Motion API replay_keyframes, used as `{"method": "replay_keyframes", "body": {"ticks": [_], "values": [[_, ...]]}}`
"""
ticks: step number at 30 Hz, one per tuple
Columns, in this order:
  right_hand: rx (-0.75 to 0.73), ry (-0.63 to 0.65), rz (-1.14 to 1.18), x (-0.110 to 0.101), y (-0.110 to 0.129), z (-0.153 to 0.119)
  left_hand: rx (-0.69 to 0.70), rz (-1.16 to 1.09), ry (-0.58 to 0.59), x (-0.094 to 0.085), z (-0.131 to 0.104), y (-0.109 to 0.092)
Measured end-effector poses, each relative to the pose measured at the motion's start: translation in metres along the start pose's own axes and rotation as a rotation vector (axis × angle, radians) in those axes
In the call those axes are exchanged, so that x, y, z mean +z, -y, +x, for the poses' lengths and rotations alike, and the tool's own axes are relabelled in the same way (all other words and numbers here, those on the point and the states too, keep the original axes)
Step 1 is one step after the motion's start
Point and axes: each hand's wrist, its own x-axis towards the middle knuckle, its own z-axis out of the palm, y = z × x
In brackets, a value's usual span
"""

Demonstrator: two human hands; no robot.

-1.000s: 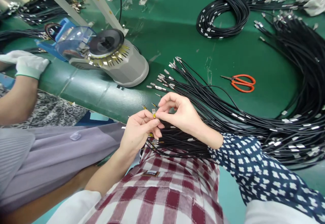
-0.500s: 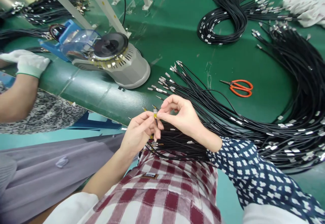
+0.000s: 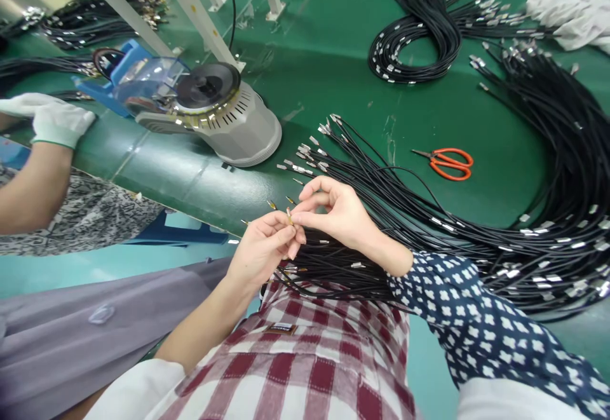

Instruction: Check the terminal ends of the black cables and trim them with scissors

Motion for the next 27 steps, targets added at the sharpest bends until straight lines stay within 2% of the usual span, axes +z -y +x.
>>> {"method": "replay_keyframes", "body": {"ticks": [5, 8, 13, 15, 18, 22, 27], "values": [[-0.008, 0.04, 0.151, 0.001, -0.005, 0.005, 0.034, 0.011, -0.007, 0.0, 0.0, 0.002], [-0.044, -0.028, 0.125, 0.006, -0.006, 0.002, 0.029, 0.019, -0.057, 0.001, 0.001, 0.003], [-0.193, -0.136, 0.008, 0.015, -0.003, -0.008, 0.052, 0.028, -0.134, 0.002, 0.002, 0.004], [-0.18, -0.091, 0.01, 0.013, -0.001, -0.008, 0.065, 0.019, -0.106, 0.003, 0.001, 0.004], [-0.108, 0.032, 0.066, 0.004, 0.002, -0.004, 0.062, 0.001, -0.059, 0.004, 0.0, 0.003], [-0.087, 0.2, 0.128, -0.01, 0.0, 0.007, 0.056, -0.031, 0.007, 0.005, -0.001, 0.003], [-0.027, 0.335, 0.167, -0.015, -0.001, 0.019, 0.053, -0.055, 0.086, 0.001, 0.001, 0.005]]}}
